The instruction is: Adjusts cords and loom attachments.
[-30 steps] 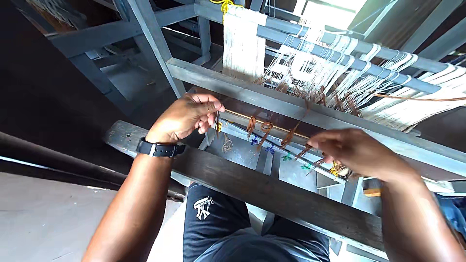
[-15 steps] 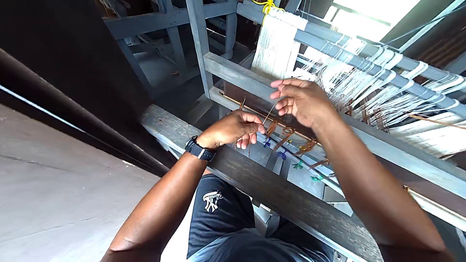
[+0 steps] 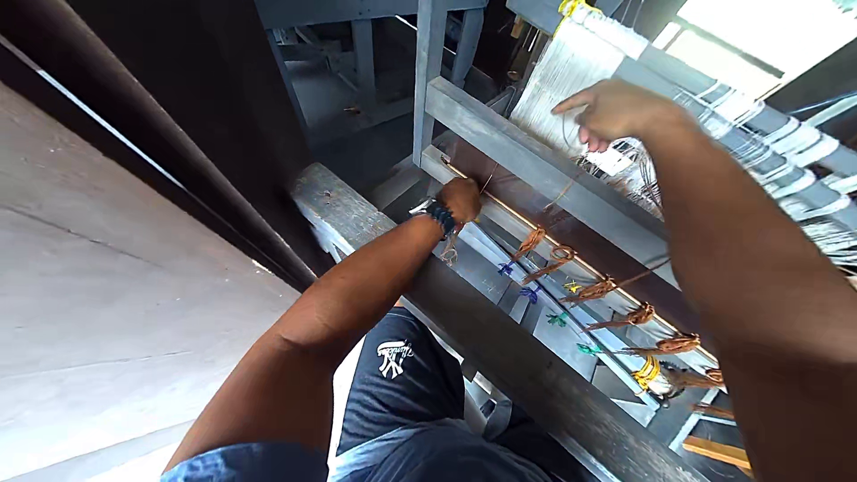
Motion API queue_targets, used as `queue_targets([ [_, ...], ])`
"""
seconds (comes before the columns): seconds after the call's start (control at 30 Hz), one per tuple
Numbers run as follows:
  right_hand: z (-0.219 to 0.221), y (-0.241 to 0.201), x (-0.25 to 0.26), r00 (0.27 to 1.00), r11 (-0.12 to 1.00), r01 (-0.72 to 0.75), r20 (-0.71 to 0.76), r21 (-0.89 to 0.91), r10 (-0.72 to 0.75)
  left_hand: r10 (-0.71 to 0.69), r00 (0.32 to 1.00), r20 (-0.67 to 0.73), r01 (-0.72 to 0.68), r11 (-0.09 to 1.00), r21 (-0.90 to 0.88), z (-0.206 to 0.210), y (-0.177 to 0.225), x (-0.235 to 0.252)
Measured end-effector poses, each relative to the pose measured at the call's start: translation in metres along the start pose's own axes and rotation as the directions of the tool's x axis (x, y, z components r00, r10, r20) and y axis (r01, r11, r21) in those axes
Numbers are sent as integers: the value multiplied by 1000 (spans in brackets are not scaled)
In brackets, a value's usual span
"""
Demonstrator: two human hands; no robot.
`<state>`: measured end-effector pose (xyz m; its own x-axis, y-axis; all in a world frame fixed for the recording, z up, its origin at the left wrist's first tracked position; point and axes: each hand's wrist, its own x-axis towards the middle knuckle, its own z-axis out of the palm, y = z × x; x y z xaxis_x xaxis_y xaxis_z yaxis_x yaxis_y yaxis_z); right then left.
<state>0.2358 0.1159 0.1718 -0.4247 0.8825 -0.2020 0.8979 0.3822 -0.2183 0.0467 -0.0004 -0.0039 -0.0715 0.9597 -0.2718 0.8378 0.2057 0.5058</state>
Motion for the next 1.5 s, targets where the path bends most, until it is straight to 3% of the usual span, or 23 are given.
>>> queue_targets([
  [0.1, 30, -19, 31, 988, 996, -13, 153, -87, 26, 22, 1000, -6, -22, 999, -27, 8, -5, 5],
  [0.23, 49, -36, 52, 970, 980, 51, 244, -191, -3, 12, 997, 76, 1, 985, -171, -4, -12, 4],
  [0.33, 57, -34, 65, 955, 984, 16, 294, -177, 37, 74, 993, 94, -59, 986, -156, -10, -13, 0],
  [0.53, 68, -56, 30, 941, 946, -298, 208, 129, 268, 183, 982, 45, -182, 983, -20, -14, -18, -1],
  [0.7, 71, -49, 29, 945, 919, -291, 228, 267, 233, 259, 966, 8, -259, 961, 95, -14, -21, 6],
  [0.9, 71, -55, 34, 929, 937, -335, 205, 103, 309, 317, 948, -24, -309, 935, 172, -13, -22, 9],
  [1.03, 71, -43, 36, 937, 913, -323, 220, 250, 271, 348, 937, -17, -339, 923, 185, -12, -25, 14],
  [1.13, 69, -45, 32, 943, 911, -300, 236, 283, 237, 327, 945, -31, -312, 923, 228, -16, -23, 11],
  [1.33, 68, -37, 37, 936, 903, -281, 301, 327, 182, 150, 986, -75, -118, 937, 330, -27, 1, -10],
  [1.5, 65, -41, 32, 936, 904, -280, 302, 324, 182, 124, 989, -80, -82, 912, 401, -32, 13, -20],
])
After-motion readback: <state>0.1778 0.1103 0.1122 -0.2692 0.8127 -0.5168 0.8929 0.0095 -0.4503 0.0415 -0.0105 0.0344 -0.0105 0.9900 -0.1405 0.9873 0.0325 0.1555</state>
